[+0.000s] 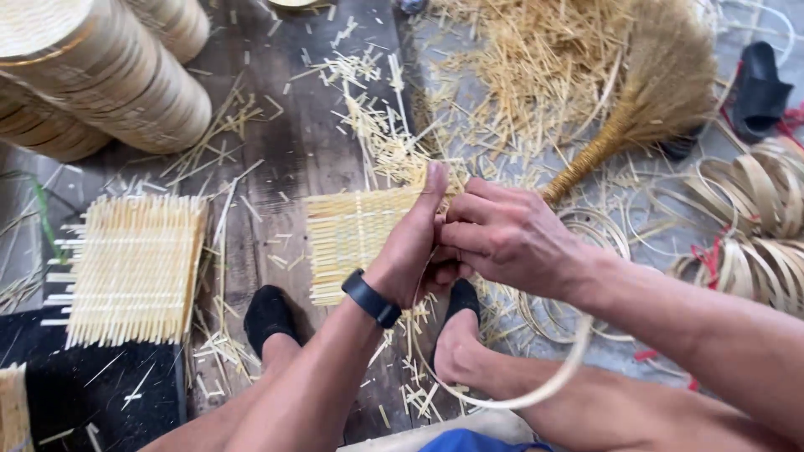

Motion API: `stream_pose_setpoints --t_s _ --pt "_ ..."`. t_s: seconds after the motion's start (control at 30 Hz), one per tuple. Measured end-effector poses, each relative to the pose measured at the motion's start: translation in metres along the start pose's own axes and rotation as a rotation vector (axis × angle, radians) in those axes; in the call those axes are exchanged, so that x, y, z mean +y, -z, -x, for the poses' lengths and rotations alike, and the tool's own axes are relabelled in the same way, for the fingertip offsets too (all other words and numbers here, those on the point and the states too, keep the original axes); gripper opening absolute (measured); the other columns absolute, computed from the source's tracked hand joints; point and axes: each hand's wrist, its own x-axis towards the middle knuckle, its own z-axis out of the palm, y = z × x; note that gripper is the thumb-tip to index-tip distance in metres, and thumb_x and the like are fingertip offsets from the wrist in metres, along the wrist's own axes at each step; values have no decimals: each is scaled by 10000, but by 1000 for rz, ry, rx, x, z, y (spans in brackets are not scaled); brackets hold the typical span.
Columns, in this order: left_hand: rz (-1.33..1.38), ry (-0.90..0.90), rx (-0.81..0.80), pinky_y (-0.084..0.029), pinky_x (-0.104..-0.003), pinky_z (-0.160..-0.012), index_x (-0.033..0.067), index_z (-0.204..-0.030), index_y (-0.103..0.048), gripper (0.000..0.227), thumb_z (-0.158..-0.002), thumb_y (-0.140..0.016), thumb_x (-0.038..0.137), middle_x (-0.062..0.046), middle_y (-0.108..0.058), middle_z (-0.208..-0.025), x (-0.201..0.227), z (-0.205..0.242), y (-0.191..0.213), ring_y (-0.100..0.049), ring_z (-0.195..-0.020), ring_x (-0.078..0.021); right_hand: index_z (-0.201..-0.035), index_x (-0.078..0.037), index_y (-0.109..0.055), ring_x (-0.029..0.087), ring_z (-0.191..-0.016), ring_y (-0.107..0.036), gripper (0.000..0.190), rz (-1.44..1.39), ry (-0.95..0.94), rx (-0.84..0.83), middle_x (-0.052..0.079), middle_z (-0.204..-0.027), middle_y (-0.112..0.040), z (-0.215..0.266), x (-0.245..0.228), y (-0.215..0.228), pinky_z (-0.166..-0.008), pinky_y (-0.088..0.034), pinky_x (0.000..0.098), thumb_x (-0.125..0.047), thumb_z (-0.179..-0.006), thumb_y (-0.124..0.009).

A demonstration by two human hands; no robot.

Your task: Trimming and assembling bamboo strips into a circular frame for product manufacturing.

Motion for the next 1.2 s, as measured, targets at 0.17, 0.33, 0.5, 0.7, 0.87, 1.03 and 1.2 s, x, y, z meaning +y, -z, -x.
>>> stream_pose_setpoints --t_s 0.17,0.33,0.5,0.7,0.87,1.03,1.2 --pt "92 -188 126 -224 -280 -321 120 -607 -539 867 -803 -287 926 44 -378 -487 -20 -3 30 -306 -363 -87 -871 -64 -721 230 -800 -607 194 119 8 63 39 -815 -599 -11 -8 -34 -600 -523 361 -39 -682 -762" --pt "185 -215 170 -187 -272 -301 117 -640 -498 865 -845 -297 932 66 -331 -491 -40 -15 51 -254 -350 -73 -862 -87 -727 223 -786 -601 161 149 -62 50 45 -772 -568 -10 4 -61 -606 -528 360 -17 -719 -755" --pt "334 -656 59 -258 -243 -378 80 -961 -694 522 -993 -596 592 83 -410 -566 -53 -33 103 -335 -438 -59 -1058 -59 -718 173 -775 -661 250 -263 -637 163 30 -866 -672 -27 37 -36 -667 -589 329 -254 -906 -679" --pt "725 -787 -35 -443 -304 -570 46 -898 -637 250 -1021 -600 260 -39 -620 -727 -47 -13 142 -558 -643 -144 -1013 44 -700 170 -641 -614 379 -1550 -944 459 60 -726 -646 26 64 -70 -604 -548 323 -311 -1004 -568" --pt "261 -460 144 -367 -258 -451 16 -829 -717 293 -940 -606 263 -18 -592 -630 -6 16 127 -470 -512 -99 -940 52 -707 97 -551 -466 335 -1641 -941 405 1 -638 -519 36 69 -93 -488 -381 253 -272 -1014 -672" --pt "63 -370 196 -315 -233 -431 16 -842 -760 192 -916 -667 167 30 -511 -573 12 16 124 -416 -477 -61 -754 18 -711 94 -459 -389 391 -1591 -1046 322 -13 -531 -429 27 72 -100 -399 -292 246 -317 -956 -705" --pt "246 -340 257 -239 -241 -369 68 -712 -567 302 -963 -691 183 50 -444 -530 -6 -9 136 -322 -402 -55 -657 -23 -633 80 -427 -343 468 -1589 -945 324 9 -557 -449 31 71 -125 -372 -269 240 -340 -984 -742"
